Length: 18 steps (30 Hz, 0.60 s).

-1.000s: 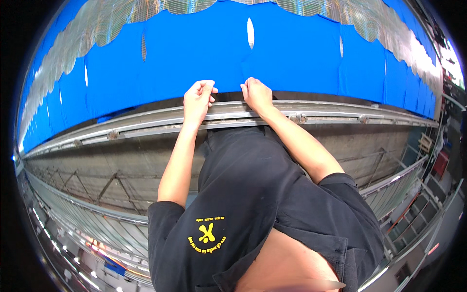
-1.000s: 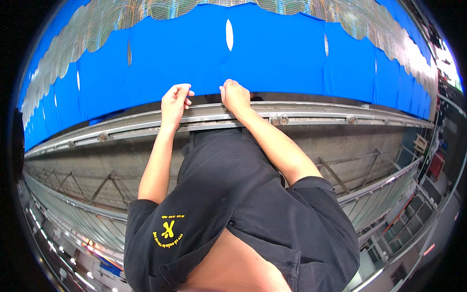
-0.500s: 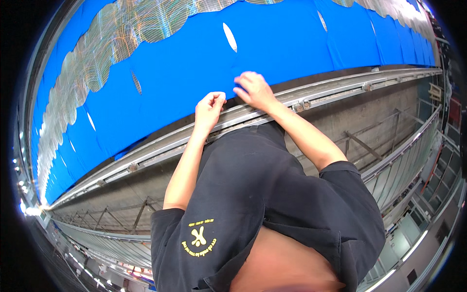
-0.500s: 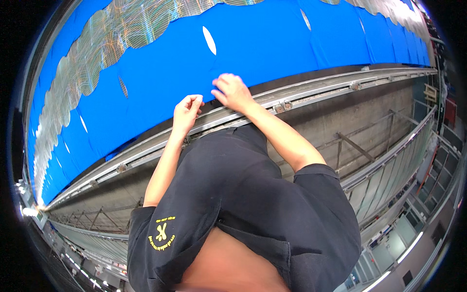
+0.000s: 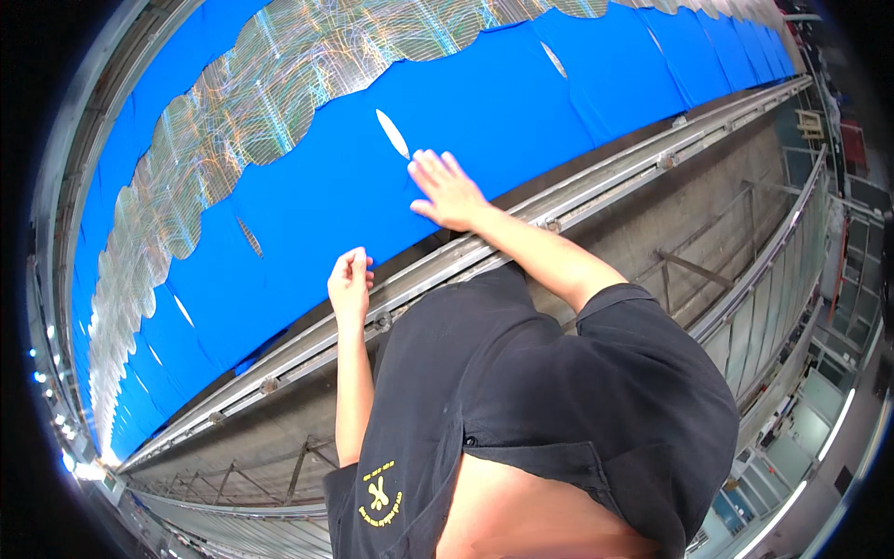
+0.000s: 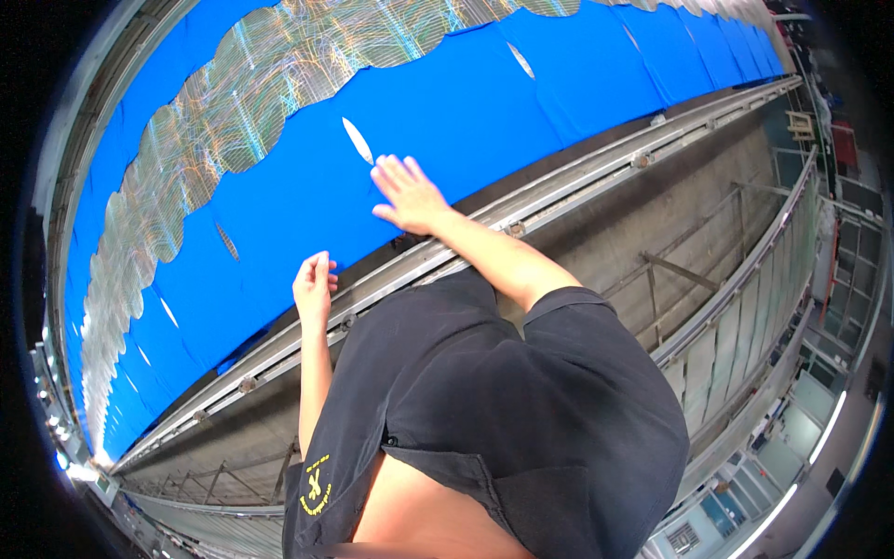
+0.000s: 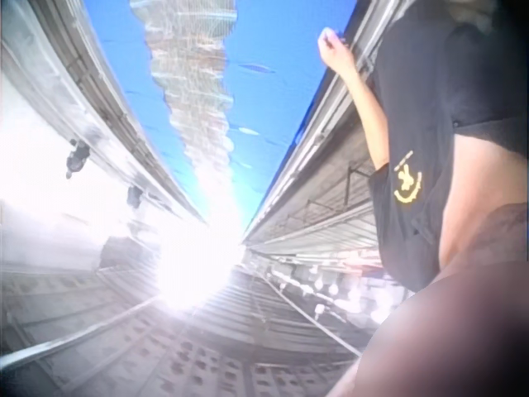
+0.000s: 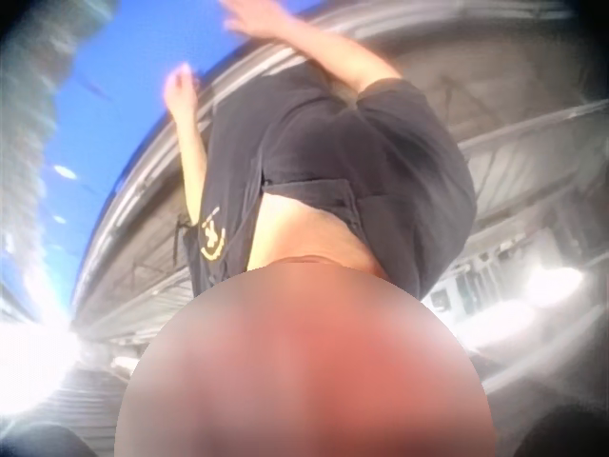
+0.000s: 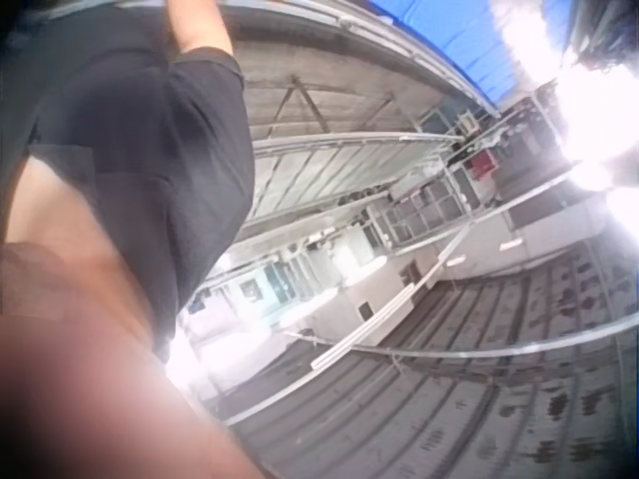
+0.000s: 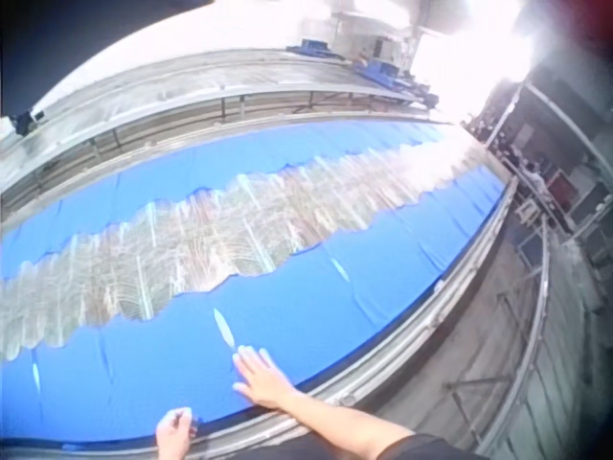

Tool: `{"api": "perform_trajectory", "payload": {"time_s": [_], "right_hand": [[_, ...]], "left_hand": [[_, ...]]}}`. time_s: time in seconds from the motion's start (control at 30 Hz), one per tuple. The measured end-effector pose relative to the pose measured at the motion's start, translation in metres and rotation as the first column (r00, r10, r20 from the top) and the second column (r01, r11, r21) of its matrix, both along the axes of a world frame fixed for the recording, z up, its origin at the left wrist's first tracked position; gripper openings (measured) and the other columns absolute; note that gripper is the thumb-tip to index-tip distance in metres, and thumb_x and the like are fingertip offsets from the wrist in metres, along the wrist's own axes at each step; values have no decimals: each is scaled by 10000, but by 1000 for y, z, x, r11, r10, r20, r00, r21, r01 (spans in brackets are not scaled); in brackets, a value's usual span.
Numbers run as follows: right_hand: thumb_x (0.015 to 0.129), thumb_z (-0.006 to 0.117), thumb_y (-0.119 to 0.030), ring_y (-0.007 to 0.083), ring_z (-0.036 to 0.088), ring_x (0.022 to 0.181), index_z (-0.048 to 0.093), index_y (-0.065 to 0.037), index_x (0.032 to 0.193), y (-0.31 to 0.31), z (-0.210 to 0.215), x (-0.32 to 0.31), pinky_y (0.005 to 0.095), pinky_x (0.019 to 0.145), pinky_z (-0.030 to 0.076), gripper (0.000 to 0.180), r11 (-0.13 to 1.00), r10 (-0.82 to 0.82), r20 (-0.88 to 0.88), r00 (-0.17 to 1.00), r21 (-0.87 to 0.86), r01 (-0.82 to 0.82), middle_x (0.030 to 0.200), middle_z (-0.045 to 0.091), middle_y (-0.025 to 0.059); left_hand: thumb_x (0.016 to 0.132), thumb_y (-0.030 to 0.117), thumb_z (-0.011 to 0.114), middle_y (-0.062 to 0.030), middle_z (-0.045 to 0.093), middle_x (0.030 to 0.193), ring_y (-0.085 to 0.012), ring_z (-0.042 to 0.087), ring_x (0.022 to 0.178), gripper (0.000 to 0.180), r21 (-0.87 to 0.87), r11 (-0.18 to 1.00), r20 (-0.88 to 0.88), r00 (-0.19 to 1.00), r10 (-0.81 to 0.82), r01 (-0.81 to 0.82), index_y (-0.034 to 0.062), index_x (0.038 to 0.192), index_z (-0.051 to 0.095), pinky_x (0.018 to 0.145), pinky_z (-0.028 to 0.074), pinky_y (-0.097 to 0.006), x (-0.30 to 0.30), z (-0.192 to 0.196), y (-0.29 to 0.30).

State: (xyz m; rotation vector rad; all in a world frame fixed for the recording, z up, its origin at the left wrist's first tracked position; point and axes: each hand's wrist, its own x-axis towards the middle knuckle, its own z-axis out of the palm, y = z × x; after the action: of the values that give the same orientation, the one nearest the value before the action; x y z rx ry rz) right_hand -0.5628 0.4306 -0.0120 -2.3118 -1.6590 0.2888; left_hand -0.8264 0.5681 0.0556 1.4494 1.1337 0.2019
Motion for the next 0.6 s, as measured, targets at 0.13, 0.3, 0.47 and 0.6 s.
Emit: {"api": "perform_trajectory", "payload": {"time_s": [0.13, 0.3, 0.47, 0.6], "right_hand": [[1059, 482, -563, 409, 274, 1586, 377, -55, 1610, -30, -16, 124, 610, 1274, 213, 757, 993, -117, 288, 950, 13, 119, 1703, 309, 221], [1055, 506, -536, 389, 294, 1574, 428, -94, 1595, -43, -15, 232, 593, 1259, 241, 702, 973, -225, 369, 902, 35, 229, 1669, 367, 228], [1058, 519, -534, 387, 337, 1552, 434, -4, 1581, -34, -20, 200, 612, 1241, 235, 750, 944, -331, 283, 900, 103, 315, 1668, 372, 243], [1094, 456, -531, 433, 252, 1595, 369, -5, 1625, -23, -30, 118, 657, 1267, 144, 753, 982, -168, 263, 950, 124, 140, 1714, 263, 281]], "left_hand": [[1076, 322, 665, -37, 745, 976, -74, 630, 733, 294, -20, 991, -42, 990, 132, -133, 53, 1175, 731, 625, 518, -239, -28, -5, -33], [1077, 291, 667, -28, 748, 996, -69, 629, 749, 275, -56, 975, -129, 970, 206, -214, 56, 1210, 716, 653, 518, -230, -58, 12, -89], [1043, 308, 716, -38, 763, 949, -81, 675, 793, 322, 48, 932, -105, 926, 363, -360, 43, 1222, 744, 723, 570, -264, -57, 39, -135], [1059, 253, 689, -27, 754, 993, -68, 655, 790, 281, 20, 895, -46, 894, 445, -445, 41, 1241, 724, 686, 548, -244, -60, 50, -173]]}}
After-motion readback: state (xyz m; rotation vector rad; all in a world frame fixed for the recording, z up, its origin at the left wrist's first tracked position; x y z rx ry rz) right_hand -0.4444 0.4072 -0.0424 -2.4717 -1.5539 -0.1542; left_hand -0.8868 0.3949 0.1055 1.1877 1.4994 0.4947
